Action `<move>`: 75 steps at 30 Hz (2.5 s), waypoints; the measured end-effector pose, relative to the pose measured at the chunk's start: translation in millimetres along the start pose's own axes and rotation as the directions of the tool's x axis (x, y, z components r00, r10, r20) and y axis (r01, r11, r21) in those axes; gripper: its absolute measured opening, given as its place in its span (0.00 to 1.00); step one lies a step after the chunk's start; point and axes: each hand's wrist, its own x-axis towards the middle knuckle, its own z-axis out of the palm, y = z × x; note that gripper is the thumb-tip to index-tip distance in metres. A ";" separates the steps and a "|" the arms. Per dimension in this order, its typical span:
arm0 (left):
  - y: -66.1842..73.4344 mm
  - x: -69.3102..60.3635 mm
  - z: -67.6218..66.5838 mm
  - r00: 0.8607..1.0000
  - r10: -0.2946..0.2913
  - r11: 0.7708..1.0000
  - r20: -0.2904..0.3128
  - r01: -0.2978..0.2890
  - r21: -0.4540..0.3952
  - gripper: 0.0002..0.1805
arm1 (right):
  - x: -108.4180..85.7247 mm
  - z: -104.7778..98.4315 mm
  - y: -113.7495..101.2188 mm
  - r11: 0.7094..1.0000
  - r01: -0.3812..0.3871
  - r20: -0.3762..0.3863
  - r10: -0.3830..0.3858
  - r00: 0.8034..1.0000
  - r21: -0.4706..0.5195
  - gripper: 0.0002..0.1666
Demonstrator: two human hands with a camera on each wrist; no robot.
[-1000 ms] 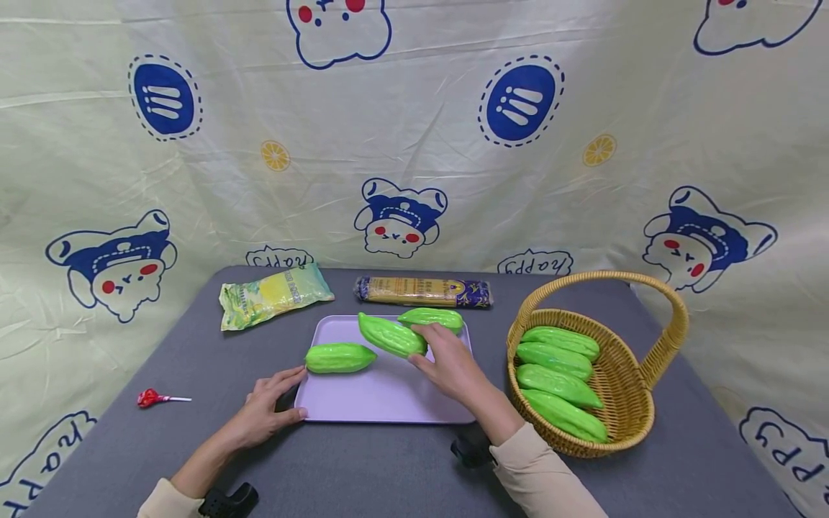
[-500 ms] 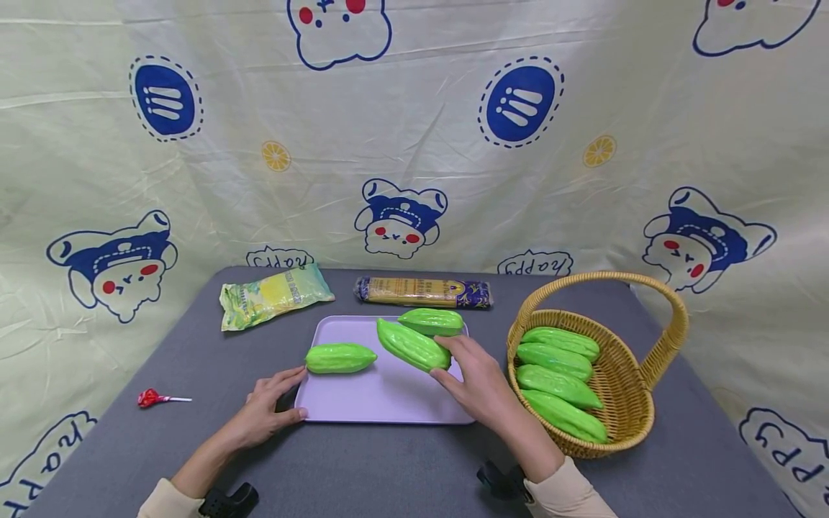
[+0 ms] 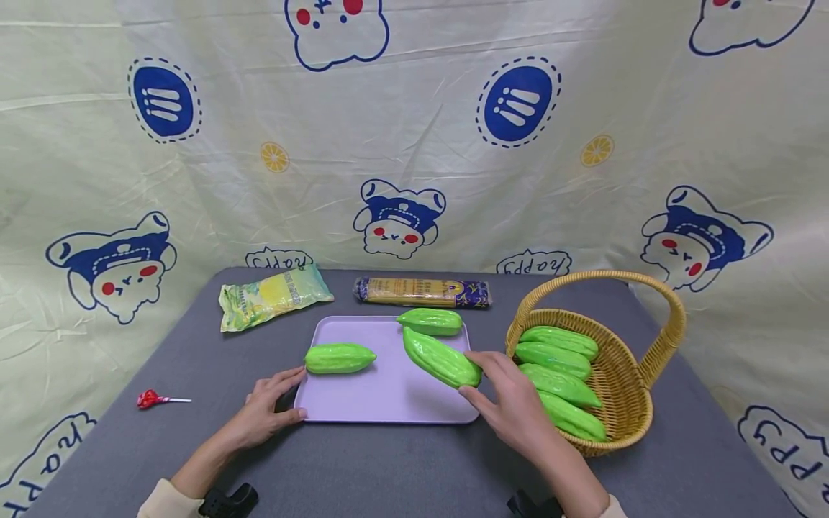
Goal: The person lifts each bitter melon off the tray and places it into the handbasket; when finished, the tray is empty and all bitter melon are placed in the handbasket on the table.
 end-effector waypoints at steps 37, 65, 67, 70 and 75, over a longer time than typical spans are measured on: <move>-1.4 0.1 0.7 1.000 0.002 1.000 -0.006 -0.002 -0.021 0.36 | -63.6 -67.3 32.3 0.963 -0.247 -0.104 0.236 0.966 -0.105 0.32; -1.0 0.1 1.1 1.000 0.001 1.000 -0.007 -0.001 -0.010 0.36 | -80.1 -76.7 71.2 0.857 -0.446 -0.169 0.414 0.894 -0.260 0.34; -1.0 0.2 1.2 1.000 0.000 1.000 -0.006 0.000 -0.017 0.36 | -80.7 -76.7 73.7 0.848 -0.453 -0.172 0.420 0.891 -0.274 0.34; -1.1 0.6 1.1 1.000 0.001 1.000 -0.003 -0.001 -0.017 0.36 | -81.4 -76.9 77.9 0.843 -0.455 -0.183 0.418 0.890 -0.287 0.34; -0.5 0.4 0.6 1.000 -0.006 1.000 0.002 0.006 -0.016 0.36 | -82.2 -76.4 85.0 0.829 -0.460 -0.202 0.414 0.887 -0.318 0.35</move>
